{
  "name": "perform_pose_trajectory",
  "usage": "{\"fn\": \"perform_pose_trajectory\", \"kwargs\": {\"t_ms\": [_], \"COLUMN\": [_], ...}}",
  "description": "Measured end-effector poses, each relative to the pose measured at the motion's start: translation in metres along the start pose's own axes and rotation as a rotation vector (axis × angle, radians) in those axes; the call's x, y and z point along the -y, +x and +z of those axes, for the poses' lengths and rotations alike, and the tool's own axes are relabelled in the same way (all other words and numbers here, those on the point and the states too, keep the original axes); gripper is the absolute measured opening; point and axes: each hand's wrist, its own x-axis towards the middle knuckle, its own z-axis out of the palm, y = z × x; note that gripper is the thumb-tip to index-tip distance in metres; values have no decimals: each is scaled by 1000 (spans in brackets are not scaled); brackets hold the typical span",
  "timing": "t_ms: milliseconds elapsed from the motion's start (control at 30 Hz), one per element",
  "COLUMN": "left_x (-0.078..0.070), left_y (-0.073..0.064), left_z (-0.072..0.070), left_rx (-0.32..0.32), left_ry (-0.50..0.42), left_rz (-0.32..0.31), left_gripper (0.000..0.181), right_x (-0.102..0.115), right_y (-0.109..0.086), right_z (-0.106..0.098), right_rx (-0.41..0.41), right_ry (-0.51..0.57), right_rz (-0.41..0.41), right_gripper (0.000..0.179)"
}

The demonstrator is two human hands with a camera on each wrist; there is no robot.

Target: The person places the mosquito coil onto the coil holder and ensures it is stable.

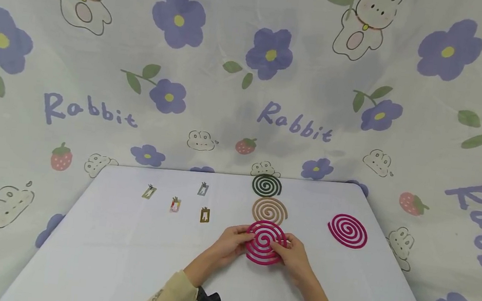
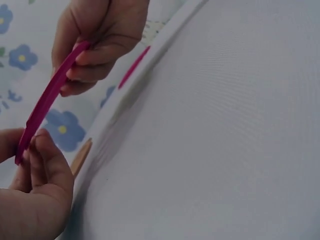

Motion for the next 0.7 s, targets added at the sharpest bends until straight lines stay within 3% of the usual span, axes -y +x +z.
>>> {"fn": "perform_pose_trajectory", "kwargs": {"t_ms": [400, 700], "left_x": [-11, -21], "left_y": [-11, -16], "left_z": [-11, -23], "left_rx": [-21, -43], "left_ry": [12, 54], "left_rz": [-58, -53], "left_gripper": [35, 36], "right_x": [1, 3], "right_y": [1, 9], "right_z": [13, 26], "right_rx": [92, 144], "right_ry": [-12, -48], "right_rz": [-8, 14], "right_gripper": [48, 50]}}
